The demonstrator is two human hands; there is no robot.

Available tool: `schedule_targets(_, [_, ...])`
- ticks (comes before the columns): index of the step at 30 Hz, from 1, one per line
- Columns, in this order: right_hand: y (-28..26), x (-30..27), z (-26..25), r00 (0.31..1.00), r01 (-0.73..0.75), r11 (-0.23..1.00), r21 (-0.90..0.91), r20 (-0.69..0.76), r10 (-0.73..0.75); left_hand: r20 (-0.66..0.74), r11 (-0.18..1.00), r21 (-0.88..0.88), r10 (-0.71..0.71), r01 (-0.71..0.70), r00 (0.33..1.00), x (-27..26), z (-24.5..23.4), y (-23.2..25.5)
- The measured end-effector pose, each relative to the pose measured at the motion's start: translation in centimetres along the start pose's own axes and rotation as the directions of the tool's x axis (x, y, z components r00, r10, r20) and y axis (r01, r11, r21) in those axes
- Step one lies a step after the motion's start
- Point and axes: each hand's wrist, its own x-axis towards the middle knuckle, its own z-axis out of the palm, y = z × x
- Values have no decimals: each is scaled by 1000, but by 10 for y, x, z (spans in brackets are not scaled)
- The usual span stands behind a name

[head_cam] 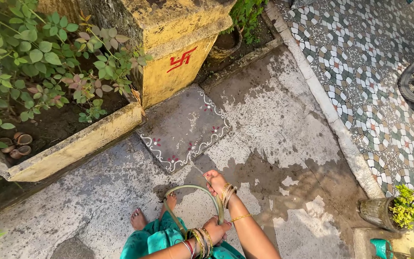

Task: Watering various potted plants and garden areas using a hose.

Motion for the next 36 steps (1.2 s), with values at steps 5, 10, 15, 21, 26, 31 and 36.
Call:
schedule_targets(5, [-31, -2, 6, 971, 128, 975, 180, -222, -86, -110, 998, -21, 56, -58, 992, -10, -11, 18])
schedule_targets(10, [-59, -22, 6, 915, 269, 930, 251, -369, -165, -205, 993, 19, 117, -116, 972, -19, -13, 33])
schedule_targets(15, [-70, -37, 10, 879, 317, 926, 204, -430, -206, -163, 993, 12, 114, -114, 980, -11, -13, 30])
schedule_targets(21, [-86, -49, 25, 924, 332, 918, 219, -270, -270, -140, 991, 43, 133, -128, 981, -12, -15, 31])
schedule_targets(26, [-127, -67, 55, 939, 342, 926, 159, -32, -342, -165, 986, -64, 139, -151, 976, -20, -27, 39])
schedule_targets(31, [-186, -104, 109, 843, 493, 855, 159, 155, -515, -348, 901, -218, 287, -374, 893, -3, -49, 40])
schedule_targets(36, [-248, -131, 146, 773, 602, 747, 281, 28, -634, -476, 755, -149, 511, -639, 715, -81, -83, 100])
